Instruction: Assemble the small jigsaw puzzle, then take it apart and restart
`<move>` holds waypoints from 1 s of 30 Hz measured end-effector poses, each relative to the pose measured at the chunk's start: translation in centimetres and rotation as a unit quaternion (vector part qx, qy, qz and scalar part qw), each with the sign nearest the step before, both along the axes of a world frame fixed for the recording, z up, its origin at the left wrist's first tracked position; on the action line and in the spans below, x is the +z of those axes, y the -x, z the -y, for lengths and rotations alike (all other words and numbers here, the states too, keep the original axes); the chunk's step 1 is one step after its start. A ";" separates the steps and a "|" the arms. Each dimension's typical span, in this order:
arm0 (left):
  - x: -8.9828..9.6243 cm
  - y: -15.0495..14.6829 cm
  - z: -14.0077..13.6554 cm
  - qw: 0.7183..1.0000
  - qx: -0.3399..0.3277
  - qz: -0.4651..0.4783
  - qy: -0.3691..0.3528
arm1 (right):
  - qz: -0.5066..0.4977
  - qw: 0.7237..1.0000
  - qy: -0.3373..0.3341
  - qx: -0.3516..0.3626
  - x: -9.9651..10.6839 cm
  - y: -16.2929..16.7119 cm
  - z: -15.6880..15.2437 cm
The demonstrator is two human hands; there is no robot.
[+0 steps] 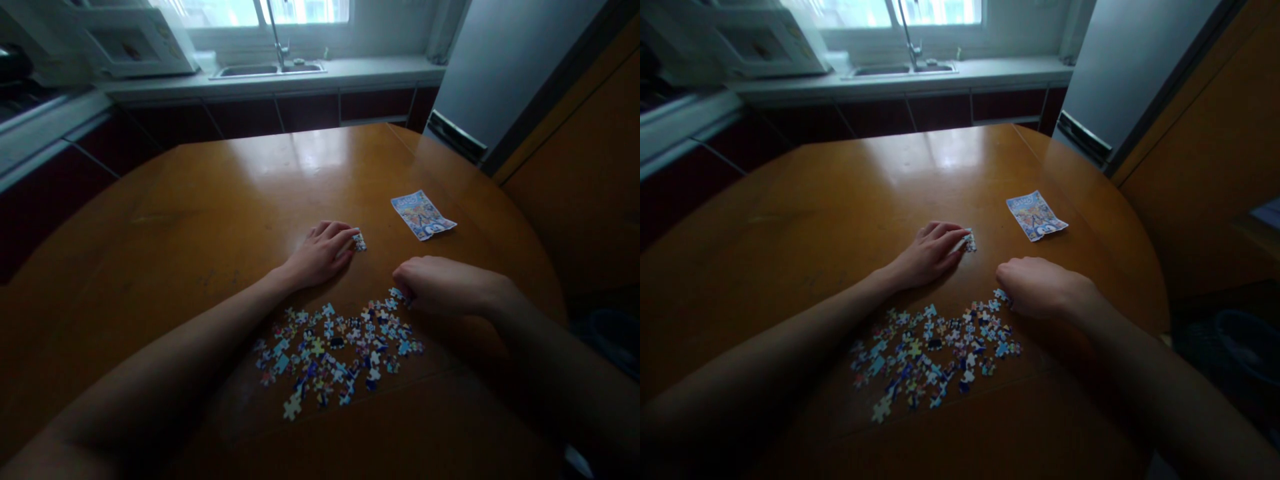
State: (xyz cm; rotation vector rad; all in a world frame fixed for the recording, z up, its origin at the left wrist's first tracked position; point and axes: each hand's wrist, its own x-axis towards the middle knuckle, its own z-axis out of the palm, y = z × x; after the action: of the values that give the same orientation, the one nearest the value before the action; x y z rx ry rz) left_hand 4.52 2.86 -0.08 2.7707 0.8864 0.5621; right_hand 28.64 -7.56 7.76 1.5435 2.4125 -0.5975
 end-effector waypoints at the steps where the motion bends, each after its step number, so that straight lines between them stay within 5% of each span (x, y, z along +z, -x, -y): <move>1: 0.0 0.0 0.0 1.000 0.000 -0.002 -0.001 | -0.004 1.000 0.008 0.003 0.0 0.0 0.0; 10: -0.3 -0.1 -0.2 0.999 -0.008 0.047 -0.010 | -0.158 0.982 0.099 0.039 0.7 -1.3 -1.4; 17: -0.2 0.1 -0.6 0.990 -0.034 0.133 -0.030 | -0.437 0.894 -0.010 -0.097 -3.4 -0.7 -5.9; 21: 0.1 0.1 -0.6 0.985 -0.065 0.153 -0.052 | -0.500 0.849 -0.049 -0.163 -5.9 0.2 -7.0; 30: 0.3 0.0 -0.5 0.980 -0.073 0.171 -0.071 | -0.518 0.835 -0.035 -0.179 -6.2 1.0 -6.7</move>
State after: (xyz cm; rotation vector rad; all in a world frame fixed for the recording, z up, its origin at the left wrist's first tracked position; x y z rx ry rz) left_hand 4.51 3.38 0.19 2.7078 0.5822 1.0696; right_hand 27.64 -0.87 1.52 2.0713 2.7993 -1.8490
